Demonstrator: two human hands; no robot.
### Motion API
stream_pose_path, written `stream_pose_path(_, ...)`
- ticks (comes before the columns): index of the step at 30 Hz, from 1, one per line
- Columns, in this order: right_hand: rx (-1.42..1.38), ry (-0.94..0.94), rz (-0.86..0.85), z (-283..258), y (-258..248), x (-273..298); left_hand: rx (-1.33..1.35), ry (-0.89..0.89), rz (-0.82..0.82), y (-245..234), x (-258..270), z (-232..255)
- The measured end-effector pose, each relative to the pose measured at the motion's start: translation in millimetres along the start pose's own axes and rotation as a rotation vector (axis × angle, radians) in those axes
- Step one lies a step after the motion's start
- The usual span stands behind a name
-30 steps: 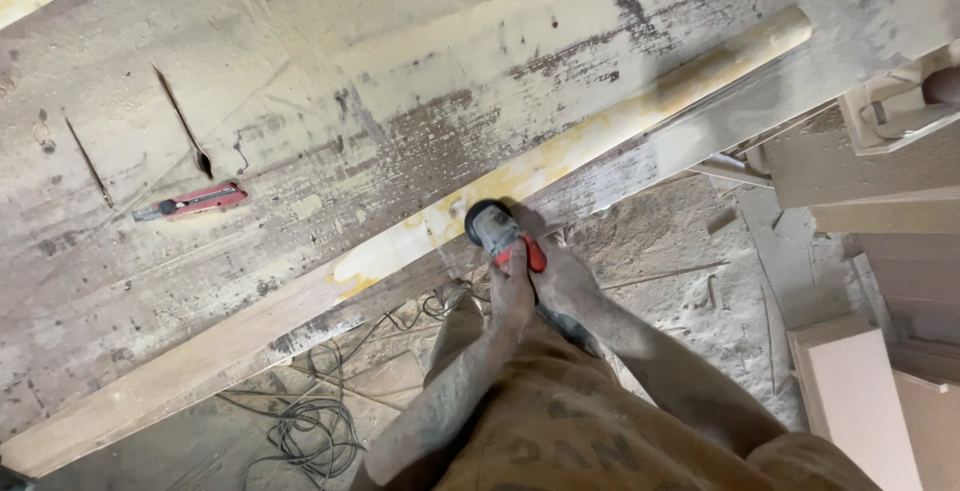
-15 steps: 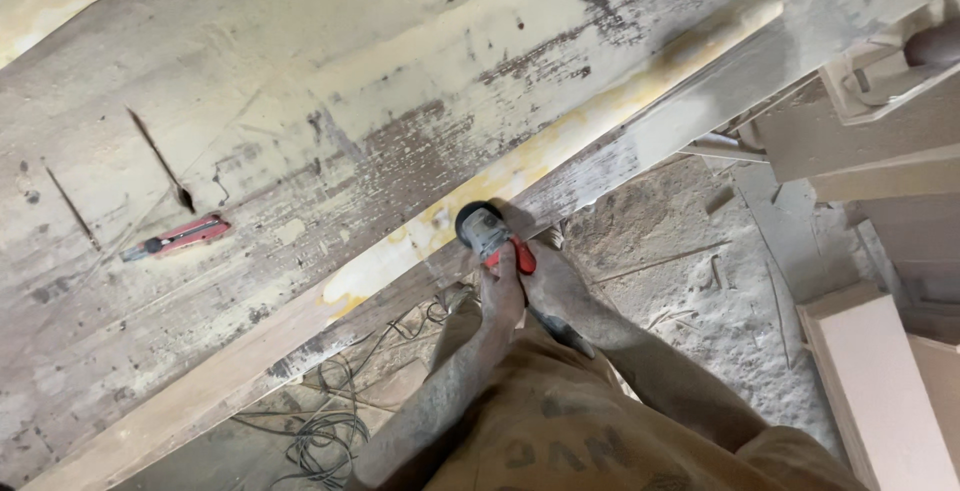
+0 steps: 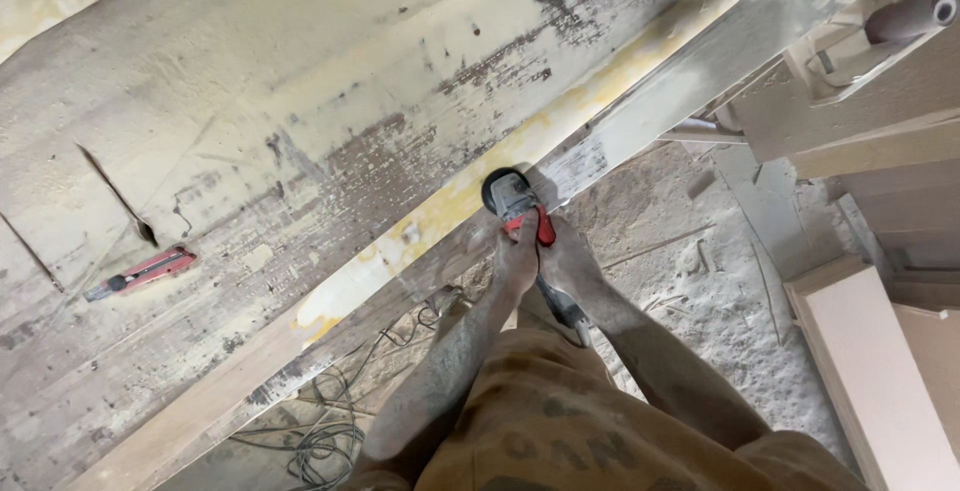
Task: The person sands a long wooden beam using a handheld power sander, moving it back and forth along the length of the wood.
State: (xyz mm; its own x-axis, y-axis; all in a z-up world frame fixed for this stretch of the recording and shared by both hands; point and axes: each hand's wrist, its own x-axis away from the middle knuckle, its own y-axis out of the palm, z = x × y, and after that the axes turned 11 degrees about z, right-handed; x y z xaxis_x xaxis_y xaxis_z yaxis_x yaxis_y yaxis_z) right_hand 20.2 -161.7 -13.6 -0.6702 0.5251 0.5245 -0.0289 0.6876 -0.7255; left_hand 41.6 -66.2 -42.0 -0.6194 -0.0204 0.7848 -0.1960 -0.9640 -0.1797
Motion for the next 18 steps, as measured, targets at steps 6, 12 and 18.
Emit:
stream_pose_path(6,-0.015,-0.053,-0.047,12.7,7.3,12.4,0.051,-0.086,0.012,9.0,55.3,9.5)
stream_pose_path(12,0.079,-0.061,-0.134,-51.1,-7.0,38.6,0.114,-0.127,0.171,-42.1,77.8,37.5)
stream_pose_path(18,0.047,-0.077,-0.062,-34.4,1.9,-8.7,0.074,-0.081,0.083,-24.6,53.1,72.7)
